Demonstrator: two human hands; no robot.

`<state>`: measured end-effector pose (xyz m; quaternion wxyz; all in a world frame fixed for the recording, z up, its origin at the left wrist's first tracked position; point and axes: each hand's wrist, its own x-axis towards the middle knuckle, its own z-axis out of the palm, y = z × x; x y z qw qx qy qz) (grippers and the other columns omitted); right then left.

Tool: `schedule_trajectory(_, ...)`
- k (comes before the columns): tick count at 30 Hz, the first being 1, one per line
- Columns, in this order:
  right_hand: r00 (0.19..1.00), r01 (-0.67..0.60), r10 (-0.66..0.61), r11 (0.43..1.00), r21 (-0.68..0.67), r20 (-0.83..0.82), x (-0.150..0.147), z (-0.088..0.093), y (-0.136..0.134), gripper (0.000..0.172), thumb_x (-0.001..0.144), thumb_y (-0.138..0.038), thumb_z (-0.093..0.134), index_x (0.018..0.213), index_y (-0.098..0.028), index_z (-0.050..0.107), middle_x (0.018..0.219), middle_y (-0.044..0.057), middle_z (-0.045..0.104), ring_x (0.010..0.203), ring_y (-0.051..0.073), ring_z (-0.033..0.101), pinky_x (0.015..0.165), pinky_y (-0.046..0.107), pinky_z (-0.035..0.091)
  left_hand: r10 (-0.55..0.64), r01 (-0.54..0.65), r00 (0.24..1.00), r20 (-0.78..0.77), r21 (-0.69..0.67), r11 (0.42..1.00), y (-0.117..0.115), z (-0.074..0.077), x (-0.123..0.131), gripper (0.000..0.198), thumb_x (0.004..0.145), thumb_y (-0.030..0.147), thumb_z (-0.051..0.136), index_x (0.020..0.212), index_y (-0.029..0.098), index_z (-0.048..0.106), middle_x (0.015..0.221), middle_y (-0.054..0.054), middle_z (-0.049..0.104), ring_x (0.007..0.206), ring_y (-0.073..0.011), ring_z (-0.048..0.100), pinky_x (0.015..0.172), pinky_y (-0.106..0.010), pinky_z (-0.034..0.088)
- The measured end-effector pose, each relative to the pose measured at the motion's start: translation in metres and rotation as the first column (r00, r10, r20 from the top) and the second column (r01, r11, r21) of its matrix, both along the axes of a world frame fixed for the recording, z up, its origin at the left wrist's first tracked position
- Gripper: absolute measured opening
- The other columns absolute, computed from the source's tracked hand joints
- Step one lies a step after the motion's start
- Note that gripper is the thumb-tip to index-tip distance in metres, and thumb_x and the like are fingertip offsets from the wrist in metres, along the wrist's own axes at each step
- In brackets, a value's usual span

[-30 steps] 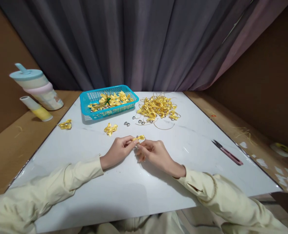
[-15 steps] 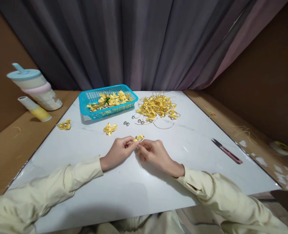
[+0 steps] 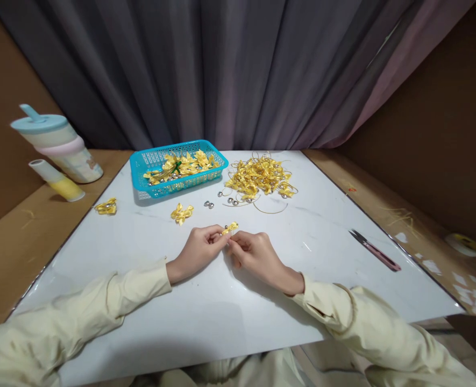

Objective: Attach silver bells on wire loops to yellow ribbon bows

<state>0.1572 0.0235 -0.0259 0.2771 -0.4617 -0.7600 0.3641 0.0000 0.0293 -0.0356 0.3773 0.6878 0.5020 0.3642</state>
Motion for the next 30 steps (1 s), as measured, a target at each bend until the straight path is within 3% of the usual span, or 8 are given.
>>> schedule_trajectory(9, 0.991, 0.02, -0.044, 0.983, 0.181, 0.127, 0.003, -0.001, -0.001, 0.018, 0.085, -0.025, 0.047, 0.09, -0.019, 0.063, 0.069, 0.002, 0.068, 0.056, 0.013, 0.058, 0.056, 0.023, 0.039, 0.078, -0.077, 0.995, 0.061, -0.014, 0.997, 0.002, -0.002, -0.001, 0.027, 0.081, 0.035, 0.052, 0.062, 0.015, 0.052, 0.05, 0.006, 0.031, 0.05, -0.0077, 0.029, 0.047, -0.02, 0.025)
schedule_trajectory(15, 0.982, 0.174, -0.188, 0.903, 0.392, -0.004, 0.012, 0.008, 0.006, 0.018, 0.078, -0.019, 0.049, 0.093, -0.017, 0.058, 0.084, 0.006, 0.063, 0.081, 0.019, 0.056, 0.062, 0.026, 0.043, 0.08, -0.081, 0.996, 0.034, 0.051, 0.995, 0.002, -0.001, -0.001, 0.028, 0.081, 0.035, 0.052, 0.062, 0.014, 0.052, 0.05, 0.006, 0.031, 0.049, -0.0072, 0.027, 0.046, -0.02, 0.023)
schedule_trajectory(18, 0.986, 0.164, -0.167, 0.957, 0.239, -0.008, 0.013, 0.01, 0.013, 0.017, 0.073, -0.019, 0.054, 0.09, -0.018, 0.058, 0.092, 0.007, 0.061, 0.087, 0.02, 0.054, 0.065, 0.027, 0.043, 0.053, -0.054, 0.999, 0.005, 0.114, 0.992, 0.0, -0.003, -0.001, 0.029, 0.081, 0.033, 0.051, 0.059, 0.015, 0.048, 0.049, 0.006, 0.028, 0.049, -0.0068, 0.025, 0.046, -0.02, 0.023)
schedule_trajectory(20, 0.992, 0.117, -0.117, 0.993, -0.014, -0.045, 0.012, 0.01, 0.017, 0.017, 0.071, -0.019, 0.057, 0.088, -0.017, 0.059, 0.089, 0.006, 0.061, 0.081, 0.018, 0.055, 0.065, 0.028, 0.043, 0.047, -0.045, 0.999, -0.008, 0.164, 0.985, -0.002, -0.004, -0.002, 0.029, 0.081, 0.032, 0.05, 0.058, 0.015, 0.048, 0.049, 0.007, 0.028, 0.048, -0.0065, 0.025, 0.045, -0.019, 0.023)
schedule_trajectory(22, 0.979, 0.013, -0.074, 0.953, -0.303, -0.191, 0.011, 0.01, 0.018, 0.016, 0.071, -0.02, 0.059, 0.087, -0.017, 0.06, 0.084, 0.005, 0.062, 0.075, 0.015, 0.056, 0.065, 0.027, 0.043, 0.043, -0.039, 0.999, -0.015, 0.208, 0.977, -0.002, -0.006, -0.002, 0.027, 0.081, 0.031, 0.049, 0.06, 0.014, 0.051, 0.048, 0.007, 0.03, 0.047, -0.0062, 0.025, 0.045, -0.018, 0.024)
schedule_trajectory(24, 0.934, -0.115, -0.067, 0.873, -0.475, -0.35, 0.01, 0.008, 0.019, 0.016, 0.071, -0.023, 0.063, 0.085, -0.016, 0.06, 0.083, 0.004, 0.062, 0.074, 0.014, 0.056, 0.063, 0.025, 0.042, 0.038, -0.031, 0.999, -0.025, 0.241, 0.97, -0.002, -0.007, -0.002, 0.025, 0.081, 0.03, 0.049, 0.063, 0.014, 0.054, 0.047, 0.007, 0.032, 0.046, -0.0059, 0.026, 0.044, -0.017, 0.024)
schedule_trajectory(27, 0.907, -0.169, -0.071, 0.842, -0.513, -0.415, 0.01, 0.006, 0.021, 0.022, 0.067, -0.029, 0.07, 0.082, -0.015, 0.063, 0.075, 0.002, 0.06, 0.067, 0.011, 0.053, 0.059, 0.024, 0.038, 0.045, -0.032, 0.998, -0.04, 0.277, 0.96, -0.002, -0.008, -0.002, 0.025, 0.081, 0.03, 0.049, 0.062, 0.014, 0.054, 0.046, 0.007, 0.032, 0.045, -0.0057, 0.026, 0.043, -0.017, 0.025)
schedule_trajectory(30, 0.931, -0.122, -0.056, 0.882, -0.455, -0.36, 0.014, 0.006, 0.023, 0.023, 0.067, -0.033, 0.072, 0.077, -0.013, 0.065, 0.065, 0.0, 0.057, 0.058, 0.009, 0.046, 0.055, 0.023, 0.035, 0.047, -0.03, 0.998, -0.049, 0.299, 0.954, -0.002, -0.008, -0.002, 0.026, 0.081, 0.028, 0.049, 0.059, 0.014, 0.05, 0.047, 0.008, 0.03, 0.045, -0.0055, 0.025, 0.043, -0.017, 0.024)
